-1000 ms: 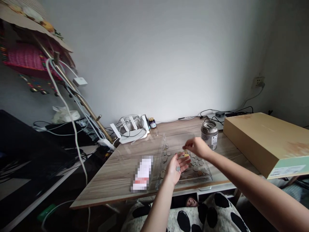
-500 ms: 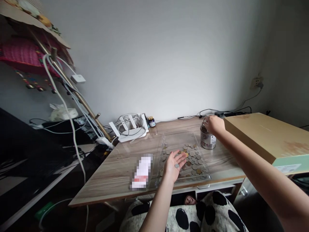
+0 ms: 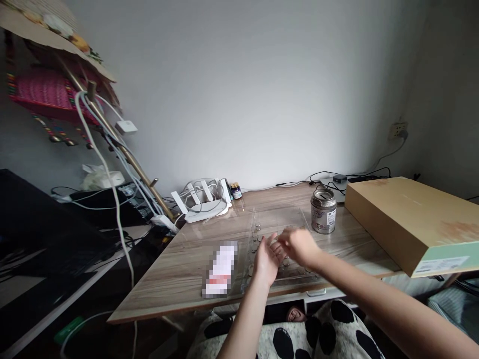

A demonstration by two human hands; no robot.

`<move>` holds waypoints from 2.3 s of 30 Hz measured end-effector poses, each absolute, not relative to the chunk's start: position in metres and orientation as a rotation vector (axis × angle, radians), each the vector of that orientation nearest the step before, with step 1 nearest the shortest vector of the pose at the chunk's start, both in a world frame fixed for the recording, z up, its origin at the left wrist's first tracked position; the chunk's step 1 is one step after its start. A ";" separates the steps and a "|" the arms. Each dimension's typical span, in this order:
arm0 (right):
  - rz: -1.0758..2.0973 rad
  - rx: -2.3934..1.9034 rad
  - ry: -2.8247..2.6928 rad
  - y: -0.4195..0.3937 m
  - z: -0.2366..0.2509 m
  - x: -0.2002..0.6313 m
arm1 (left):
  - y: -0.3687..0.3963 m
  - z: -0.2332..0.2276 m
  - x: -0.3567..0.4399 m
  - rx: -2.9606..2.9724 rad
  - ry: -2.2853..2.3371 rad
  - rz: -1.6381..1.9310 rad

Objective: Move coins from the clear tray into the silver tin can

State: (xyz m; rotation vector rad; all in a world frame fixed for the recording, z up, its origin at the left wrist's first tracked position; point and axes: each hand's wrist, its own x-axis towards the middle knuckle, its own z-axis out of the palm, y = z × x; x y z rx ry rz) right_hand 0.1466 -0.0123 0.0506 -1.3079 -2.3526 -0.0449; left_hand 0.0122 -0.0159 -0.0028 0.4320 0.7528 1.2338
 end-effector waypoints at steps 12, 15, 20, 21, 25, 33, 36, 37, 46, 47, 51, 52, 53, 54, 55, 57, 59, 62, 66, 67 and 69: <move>-0.185 -2.186 -1.945 0.084 0.123 0.259 | -0.022 -0.005 0.017 0.733 0.861 1.246; -0.298 -1.975 -1.943 0.064 0.109 0.239 | -0.015 -0.001 0.005 0.857 0.887 1.349; 0.238 -1.398 -2.495 0.029 0.051 0.177 | 0.017 0.011 -0.027 1.564 1.277 1.134; 0.301 -1.349 -2.568 0.026 0.036 0.166 | 0.021 0.010 -0.030 1.731 1.371 0.937; 0.438 -1.522 -2.625 0.021 -0.004 0.138 | 0.016 0.002 -0.036 2.133 1.480 0.292; 0.596 -1.250 -2.612 -0.002 0.002 0.132 | -0.010 0.028 -0.050 2.344 1.269 -0.056; 0.633 -1.327 -2.616 0.000 0.005 0.127 | -0.005 0.034 -0.046 2.340 1.331 -0.167; 0.602 -1.362 -2.617 0.001 0.005 0.126 | -0.003 0.035 -0.044 2.347 1.347 -0.199; 0.702 -1.391 -2.724 -0.008 0.010 0.119 | -0.011 0.029 -0.039 2.276 1.290 -0.187; 0.727 -1.347 -2.751 -0.009 0.011 0.118 | -0.012 0.029 -0.040 2.270 1.285 -0.174; 0.864 -1.268 -2.731 -0.010 0.014 0.116 | -0.013 0.028 -0.040 2.198 1.343 -0.168; 0.879 -1.269 -2.729 -0.010 0.014 0.116 | -0.012 0.028 -0.040 2.178 1.360 -0.165; 0.888 -1.269 -2.738 -0.009 0.015 0.117 | -0.012 0.028 -0.040 2.159 1.373 -0.163; 0.888 -1.269 -2.753 -0.008 0.015 0.117 | -0.011 0.028 -0.040 2.135 1.377 -0.165; 0.877 -1.270 -2.764 -0.007 0.014 0.117 | -0.011 0.028 -0.040 2.100 1.380 -0.171; 0.814 -1.283 -2.773 -0.004 0.012 0.117 | -0.010 0.027 -0.040 2.009 1.374 -0.186; 0.774 -1.273 -2.790 -0.002 0.009 0.115 | -0.009 0.027 -0.040 1.955 1.375 -0.201; 0.829 -1.193 -2.828 -0.001 0.006 0.110 | -0.009 0.027 -0.040 2.021 1.428 -0.195; 1.004 -1.166 -2.796 0.001 0.011 0.110 | -0.008 0.026 -0.041 2.016 1.430 -0.164; 1.101 -1.183 -2.778 0.002 0.013 0.111 | -0.008 0.026 -0.041 1.977 1.410 -0.159; 1.273 -1.210 -2.744 0.004 0.016 0.115 | -0.008 0.026 -0.042 1.910 1.362 -0.146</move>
